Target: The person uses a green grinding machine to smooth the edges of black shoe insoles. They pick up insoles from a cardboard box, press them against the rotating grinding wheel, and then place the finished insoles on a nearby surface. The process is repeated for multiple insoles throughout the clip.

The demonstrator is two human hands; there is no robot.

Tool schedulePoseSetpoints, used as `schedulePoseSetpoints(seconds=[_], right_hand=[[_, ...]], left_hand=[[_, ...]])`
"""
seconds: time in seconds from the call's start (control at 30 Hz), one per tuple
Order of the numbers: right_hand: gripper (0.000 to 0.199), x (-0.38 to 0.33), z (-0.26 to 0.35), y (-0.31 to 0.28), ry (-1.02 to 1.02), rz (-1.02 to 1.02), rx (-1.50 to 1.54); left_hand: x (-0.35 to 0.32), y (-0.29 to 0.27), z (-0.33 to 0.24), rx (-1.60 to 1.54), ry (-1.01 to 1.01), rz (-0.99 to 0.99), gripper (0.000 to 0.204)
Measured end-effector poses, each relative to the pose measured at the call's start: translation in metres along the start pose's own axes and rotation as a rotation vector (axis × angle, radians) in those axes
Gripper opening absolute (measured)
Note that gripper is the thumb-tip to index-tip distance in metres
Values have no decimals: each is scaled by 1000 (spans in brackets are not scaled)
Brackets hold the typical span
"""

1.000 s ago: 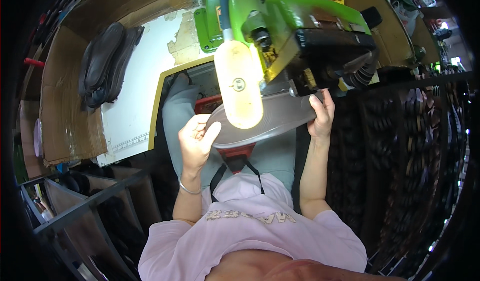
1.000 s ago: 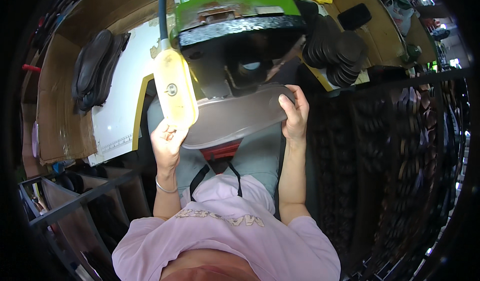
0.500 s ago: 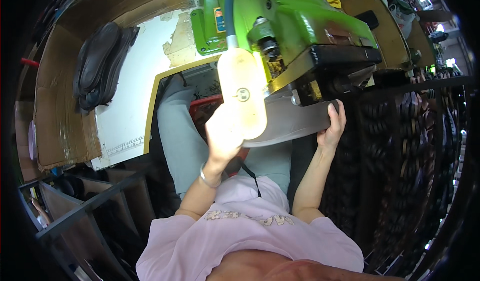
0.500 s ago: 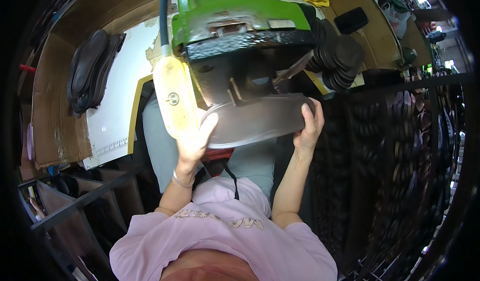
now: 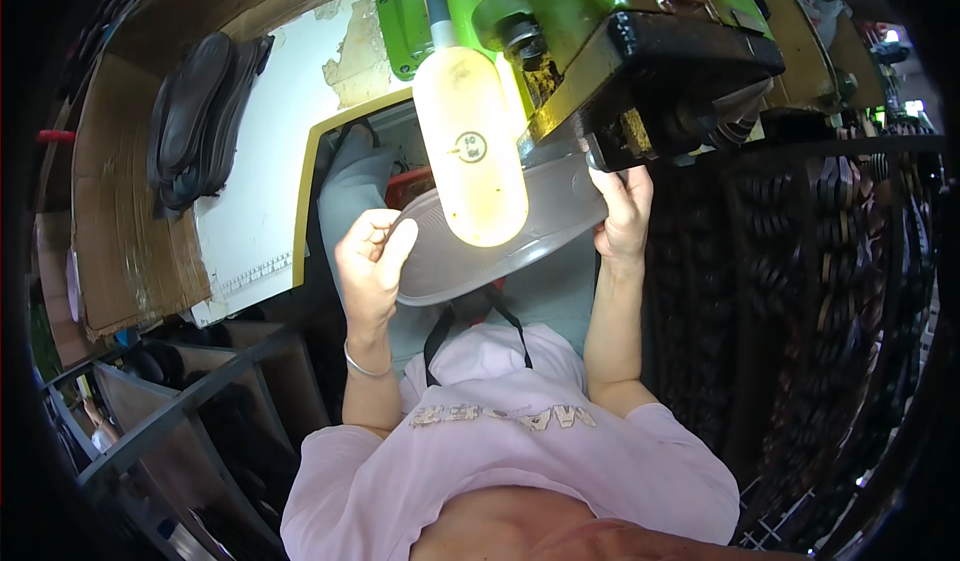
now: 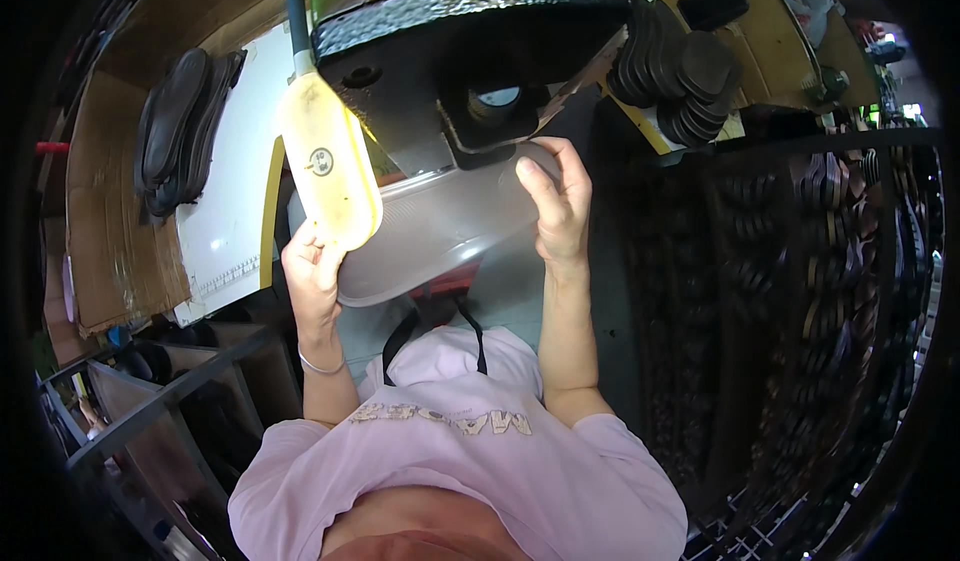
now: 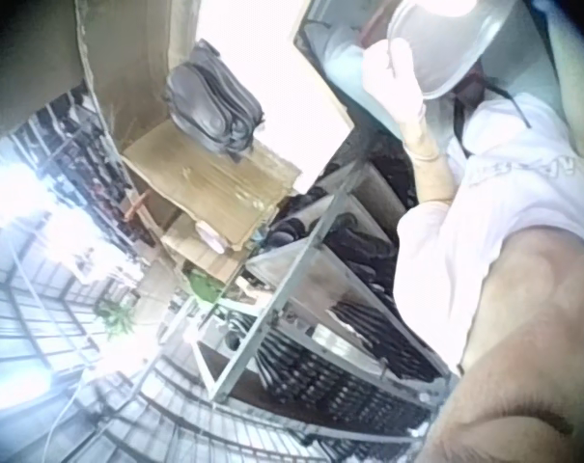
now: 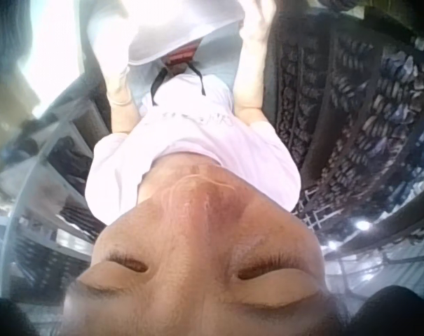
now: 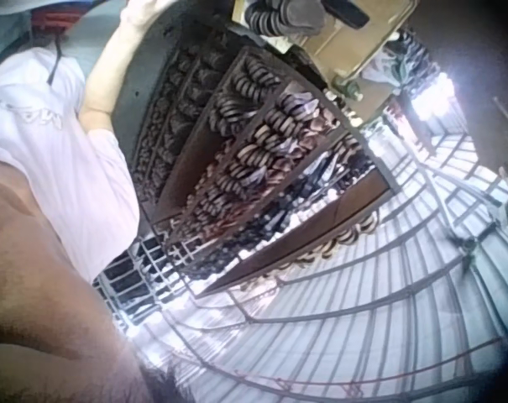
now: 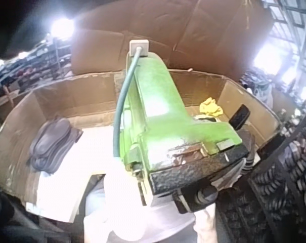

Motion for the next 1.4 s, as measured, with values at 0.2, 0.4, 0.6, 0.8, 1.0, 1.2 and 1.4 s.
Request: schedulePoseSetpoints(seconds=[0.2,0.4,0.6,0.8,1.0,1.2,1.4], right_hand=[[28,-14,-7,7,-88,93,-159],[35,-14,7,-56,-175,-7,-185],[27,-4,39,-96,-216,-164,-172],[17,-4,42,-79,-120,-198,-98],[25,-9,20,-58,-75,-47,-58],[27,-11,44,-92,-183,-155,-117],[19,1,48,-75,-109,-183,-134]], left_hand=[[6,-26,-4,95,50,63,12],[4,33,-21,250,295,-13,18],[18,95,-34,283,416,-30,20],[23,83,-22,-25,278,112,22],[19,43,1,-159,66,31,17],[25,88,10,192,376,92,27],[23,85,-21,90,272,166,31]])
Point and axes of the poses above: each hand's wrist, its own x-axis towards the middle knuckle, its own y-axis out of the palm, z = x × y, the point moved 7 cm from there along x, towards the middle knuckle, and after that the axes turned 9 degrees about x, right-handed, at the moved point
